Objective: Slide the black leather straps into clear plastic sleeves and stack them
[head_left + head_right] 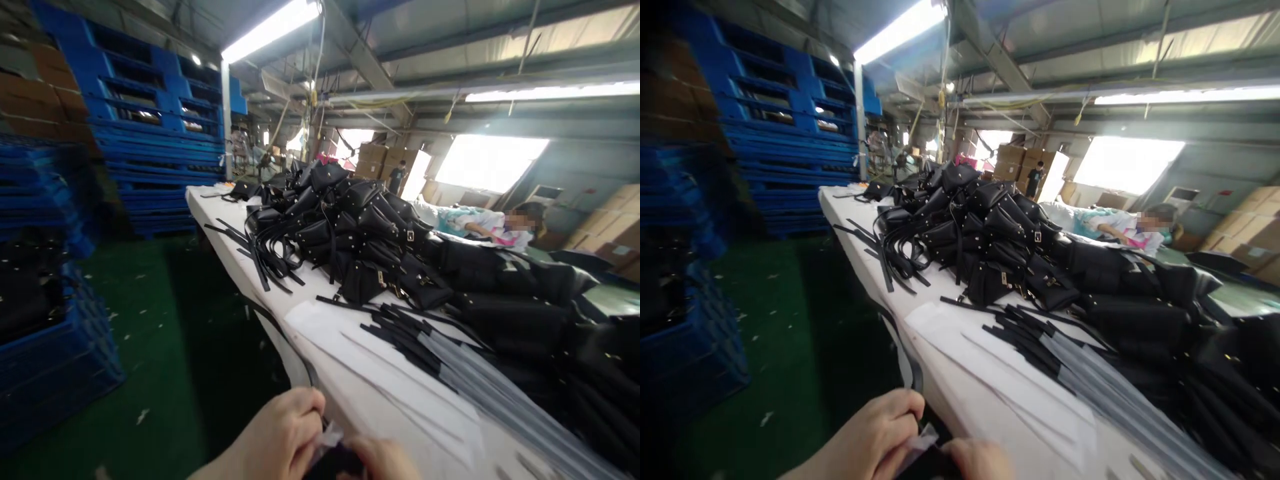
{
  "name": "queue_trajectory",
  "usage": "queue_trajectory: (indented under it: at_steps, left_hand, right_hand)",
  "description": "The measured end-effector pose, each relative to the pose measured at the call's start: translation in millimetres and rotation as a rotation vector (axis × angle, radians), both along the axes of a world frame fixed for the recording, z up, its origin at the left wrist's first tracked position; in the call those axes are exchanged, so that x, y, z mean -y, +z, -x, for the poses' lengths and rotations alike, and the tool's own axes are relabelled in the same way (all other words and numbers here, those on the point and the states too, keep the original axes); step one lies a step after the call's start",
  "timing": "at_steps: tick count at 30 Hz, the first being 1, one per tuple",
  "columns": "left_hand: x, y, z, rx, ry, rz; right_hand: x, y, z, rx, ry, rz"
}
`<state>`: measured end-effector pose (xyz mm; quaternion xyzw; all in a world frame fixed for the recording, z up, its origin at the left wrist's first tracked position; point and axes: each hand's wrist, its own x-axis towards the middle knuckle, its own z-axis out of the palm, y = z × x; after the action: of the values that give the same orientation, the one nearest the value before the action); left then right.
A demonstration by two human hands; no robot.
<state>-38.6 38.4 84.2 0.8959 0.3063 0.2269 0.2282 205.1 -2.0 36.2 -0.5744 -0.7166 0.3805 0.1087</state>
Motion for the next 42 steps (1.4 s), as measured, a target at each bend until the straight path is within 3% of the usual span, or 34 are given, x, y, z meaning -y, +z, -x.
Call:
queue_trajectory:
  at_steps: [3, 5, 7, 10, 13, 19, 23, 28, 37, 42]
  left_hand:
    - [10.7, 9.9, -2.8, 0.108, 0.048, 0.062]
    - [8.2, 7.3, -4.9, 0.222, 0.169, 0.021]
    - [6.1, -0.9, -7.9, 0.313, 0.252, 0.049]
    - [11.0, -13.2, -13.6, 0.345, 0.187, 0.254]
    - [21.9, -20.1, -22.9, 0.297, 0.097, 0.472]
    - [40.8, -21.1, -49.7, 0.246, 0.043, 0.766]
    - [48.5, -19.1, -61.2, 0.207, 0.003, 0.751]
    - [55.9, -17.2, -65.4, 0.181, 0.013, 0.761]
    - [56.5, -28.6, -69.4, 0.185, 0.039, 0.839]
    - [55.4, -31.1, -68.7, 0.185, 0.043, 0.873]
  right_hand:
    - [23.5, 18.8, 10.8, -0.244, 0.013, 0.213]
    - [28.2, 24.2, 3.4, -0.572, -0.168, 0.374]
    - [26.9, 23.6, -12.8, -0.902, -0.449, 0.36]
    - [25.7, 23.7, -40.0, -1.25, -0.718, 0.345]
    - [31.2, 29.4, -59.3, -1.493, -0.746, 0.376]
    - [48.4, 29.0, -76.1, -1.863, -0.607, 0.432]
    - [51.5, 27.5, -77.6, -1.909, -0.63, 0.436]
    - [50.4, 29.0, -74.4, -1.832, -0.677, 0.323]
    - [55.8, 32.6, -49.5, -1.431, -0.854, -0.185]
    - [59.3, 34.8, -42.0, -1.329, -0.826, -0.287]
